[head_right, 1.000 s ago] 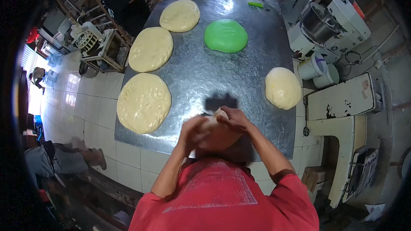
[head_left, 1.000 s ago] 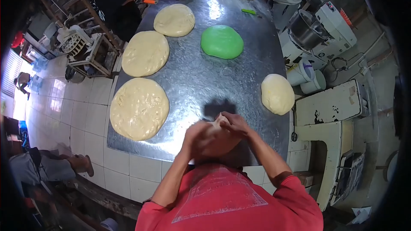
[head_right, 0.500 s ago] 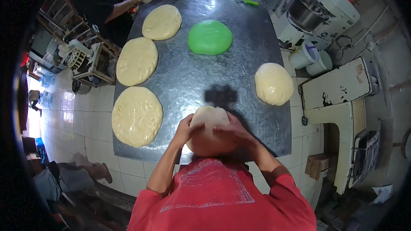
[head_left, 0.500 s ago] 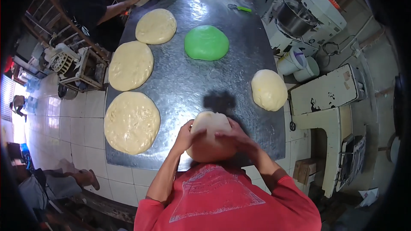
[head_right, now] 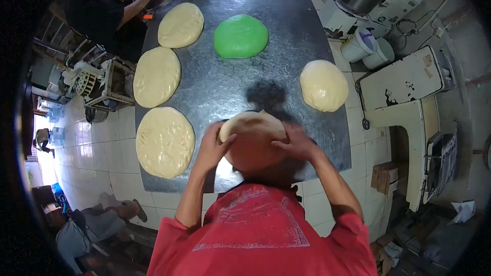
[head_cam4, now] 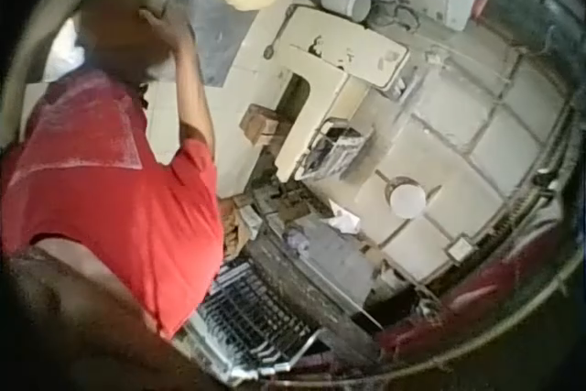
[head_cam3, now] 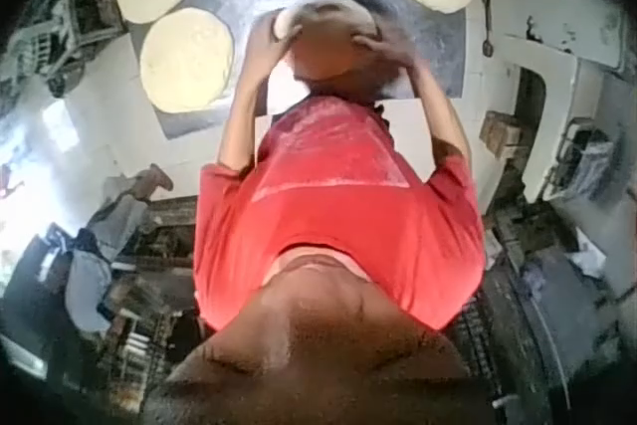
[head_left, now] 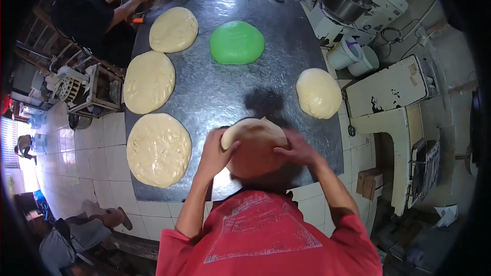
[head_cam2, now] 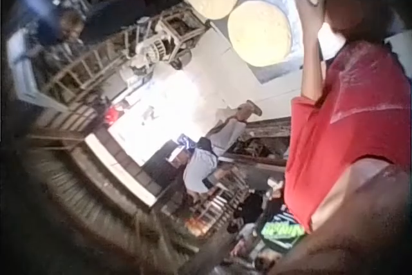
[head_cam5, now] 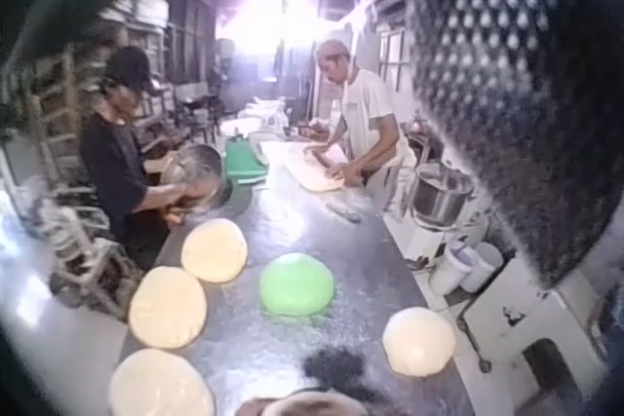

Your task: Kneading, shaping, and organizing dough balls on a metal workbench in a commercial bakery environment.

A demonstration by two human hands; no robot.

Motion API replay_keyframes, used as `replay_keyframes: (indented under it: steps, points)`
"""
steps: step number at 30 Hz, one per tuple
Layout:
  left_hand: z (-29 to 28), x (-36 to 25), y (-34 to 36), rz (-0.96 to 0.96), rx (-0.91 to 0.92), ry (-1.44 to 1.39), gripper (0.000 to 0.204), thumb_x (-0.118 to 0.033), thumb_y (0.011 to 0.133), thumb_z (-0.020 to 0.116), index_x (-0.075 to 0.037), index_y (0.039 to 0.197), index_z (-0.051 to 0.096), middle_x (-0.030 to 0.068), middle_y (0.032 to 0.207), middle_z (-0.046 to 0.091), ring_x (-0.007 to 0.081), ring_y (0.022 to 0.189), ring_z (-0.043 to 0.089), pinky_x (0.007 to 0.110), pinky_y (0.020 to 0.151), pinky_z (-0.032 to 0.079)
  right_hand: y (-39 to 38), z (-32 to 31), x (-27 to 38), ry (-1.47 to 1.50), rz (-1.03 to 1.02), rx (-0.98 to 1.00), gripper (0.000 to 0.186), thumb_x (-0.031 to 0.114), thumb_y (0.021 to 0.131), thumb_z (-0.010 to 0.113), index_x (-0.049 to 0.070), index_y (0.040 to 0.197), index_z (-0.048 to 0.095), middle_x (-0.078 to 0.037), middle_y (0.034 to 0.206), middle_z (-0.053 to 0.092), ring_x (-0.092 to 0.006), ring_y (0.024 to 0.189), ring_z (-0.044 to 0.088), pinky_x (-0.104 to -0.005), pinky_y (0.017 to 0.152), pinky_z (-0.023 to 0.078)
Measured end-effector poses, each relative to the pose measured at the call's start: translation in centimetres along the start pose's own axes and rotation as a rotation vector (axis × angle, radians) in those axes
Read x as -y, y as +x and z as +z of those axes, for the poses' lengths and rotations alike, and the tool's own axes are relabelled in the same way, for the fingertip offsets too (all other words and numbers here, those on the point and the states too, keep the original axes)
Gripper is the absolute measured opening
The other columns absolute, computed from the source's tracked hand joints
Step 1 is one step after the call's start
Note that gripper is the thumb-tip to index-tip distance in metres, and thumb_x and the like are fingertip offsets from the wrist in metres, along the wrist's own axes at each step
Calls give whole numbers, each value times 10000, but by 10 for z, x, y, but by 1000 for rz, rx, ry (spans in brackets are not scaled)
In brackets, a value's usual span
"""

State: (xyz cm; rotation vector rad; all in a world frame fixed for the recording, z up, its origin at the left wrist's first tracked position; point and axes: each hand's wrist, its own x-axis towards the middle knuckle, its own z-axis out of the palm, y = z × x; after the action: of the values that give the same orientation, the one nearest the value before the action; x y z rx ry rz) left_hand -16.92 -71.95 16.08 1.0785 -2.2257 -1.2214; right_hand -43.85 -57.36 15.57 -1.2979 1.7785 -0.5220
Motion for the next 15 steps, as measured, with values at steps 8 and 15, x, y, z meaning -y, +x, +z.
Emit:
replay_keyframes:
  steps: [8, 15]
  points:
    - [89, 1, 35, 414, 110, 258, 692, -378, 916, 597, -17, 1478, 416, 170, 1588, 339, 378, 1468, 300, 494, 1187, 218, 51, 87, 27, -204, -588, -135, 744, 264, 933, 566, -27, 1539, 248, -234, 1590, 265, -378, 1448, 283, -475, 1179, 216]
    - [81, 17, 64, 422, 64, 444, 764, -488, 933, 514, -30, 1525, 361, 162, 1630, 271, 365, 1517, 207, 517, 1208, 110, 96, 80, 29, -617, -415, 38, 725, 223, 944, 515, -8, 1558, 208, -220, 1609, 238, -356, 1453, 296, -468, 1176, 262]
